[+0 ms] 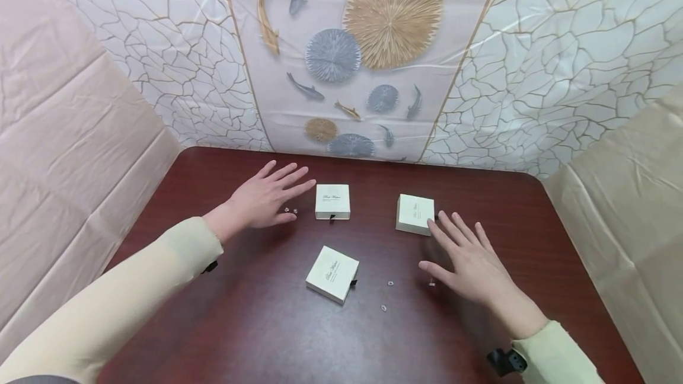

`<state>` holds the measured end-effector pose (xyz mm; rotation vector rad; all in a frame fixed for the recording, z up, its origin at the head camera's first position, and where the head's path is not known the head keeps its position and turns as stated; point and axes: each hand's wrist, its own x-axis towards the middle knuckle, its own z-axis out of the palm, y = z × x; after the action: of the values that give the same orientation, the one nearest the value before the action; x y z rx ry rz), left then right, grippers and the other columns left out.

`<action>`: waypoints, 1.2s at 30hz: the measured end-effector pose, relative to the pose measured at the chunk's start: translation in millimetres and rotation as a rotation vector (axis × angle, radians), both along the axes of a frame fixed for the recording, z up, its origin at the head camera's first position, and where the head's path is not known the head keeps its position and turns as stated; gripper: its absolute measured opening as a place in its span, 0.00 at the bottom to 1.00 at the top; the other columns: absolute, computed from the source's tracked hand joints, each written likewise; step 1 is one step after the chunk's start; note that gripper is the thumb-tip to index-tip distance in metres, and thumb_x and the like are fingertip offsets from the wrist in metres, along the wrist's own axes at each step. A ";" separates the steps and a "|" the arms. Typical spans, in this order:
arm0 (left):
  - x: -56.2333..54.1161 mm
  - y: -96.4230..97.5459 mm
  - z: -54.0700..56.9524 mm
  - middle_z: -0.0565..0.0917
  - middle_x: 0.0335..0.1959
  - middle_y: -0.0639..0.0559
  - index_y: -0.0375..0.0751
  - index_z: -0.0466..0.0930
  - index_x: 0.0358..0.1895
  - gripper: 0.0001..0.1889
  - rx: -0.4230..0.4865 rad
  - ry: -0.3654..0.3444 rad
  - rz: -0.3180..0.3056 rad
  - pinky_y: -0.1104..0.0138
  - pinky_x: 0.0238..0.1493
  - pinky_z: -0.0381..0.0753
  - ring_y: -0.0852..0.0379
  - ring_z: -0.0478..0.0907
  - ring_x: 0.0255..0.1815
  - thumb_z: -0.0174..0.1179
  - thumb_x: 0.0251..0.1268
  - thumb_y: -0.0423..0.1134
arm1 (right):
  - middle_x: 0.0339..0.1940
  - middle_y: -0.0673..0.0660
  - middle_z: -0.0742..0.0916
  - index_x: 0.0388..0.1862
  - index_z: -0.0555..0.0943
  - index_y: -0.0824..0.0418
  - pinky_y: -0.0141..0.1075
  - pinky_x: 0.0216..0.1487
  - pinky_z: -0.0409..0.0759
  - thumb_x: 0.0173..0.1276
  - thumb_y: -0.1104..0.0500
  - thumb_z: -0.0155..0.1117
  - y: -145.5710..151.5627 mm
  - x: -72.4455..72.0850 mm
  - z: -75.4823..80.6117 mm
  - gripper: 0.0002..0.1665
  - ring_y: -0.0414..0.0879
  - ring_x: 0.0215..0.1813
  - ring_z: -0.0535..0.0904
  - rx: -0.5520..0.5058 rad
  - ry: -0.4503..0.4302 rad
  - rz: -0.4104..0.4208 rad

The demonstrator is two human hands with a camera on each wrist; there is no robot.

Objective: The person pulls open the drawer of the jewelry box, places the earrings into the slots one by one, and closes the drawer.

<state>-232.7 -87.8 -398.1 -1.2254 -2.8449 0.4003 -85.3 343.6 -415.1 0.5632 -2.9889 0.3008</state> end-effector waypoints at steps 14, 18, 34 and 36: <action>-18.6 29.9 -5.9 0.50 0.90 0.50 0.58 0.50 0.89 0.45 -0.139 0.018 -0.081 0.45 0.87 0.47 0.48 0.47 0.90 0.60 0.77 0.62 | 0.81 0.67 0.73 0.80 0.74 0.59 0.65 0.84 0.50 0.69 0.39 0.75 -21.2 5.4 3.6 0.47 0.66 0.82 0.65 -0.021 -0.006 0.086; -22.3 36.9 -7.7 0.50 0.90 0.49 0.58 0.51 0.89 0.45 -0.161 0.026 -0.116 0.45 0.86 0.49 0.48 0.47 0.89 0.61 0.77 0.62 | 0.80 0.67 0.74 0.79 0.75 0.59 0.69 0.80 0.56 0.69 0.39 0.75 -26.3 5.3 4.0 0.45 0.68 0.80 0.68 -0.011 -0.014 0.107; -30.7 60.6 -13.4 0.52 0.89 0.53 0.64 0.50 0.89 0.40 -0.302 0.131 -0.203 0.48 0.85 0.54 0.51 0.51 0.88 0.58 0.81 0.56 | 0.78 0.66 0.76 0.76 0.78 0.60 0.71 0.76 0.62 0.69 0.43 0.76 -39.4 2.9 2.4 0.42 0.65 0.78 0.71 -0.023 -0.043 0.163; -31.9 62.9 -14.3 0.52 0.90 0.54 0.64 0.50 0.89 0.38 -0.314 0.135 -0.211 0.48 0.86 0.54 0.51 0.51 0.89 0.56 0.83 0.53 | 0.78 0.66 0.76 0.77 0.78 0.60 0.70 0.76 0.62 0.70 0.42 0.76 -40.4 1.8 2.4 0.42 0.66 0.78 0.72 -0.020 -0.043 0.167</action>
<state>-264.6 -24.9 -412.4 -1.4637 -2.5736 0.9083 -83.5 303.1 -412.7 0.8157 -2.9813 0.3582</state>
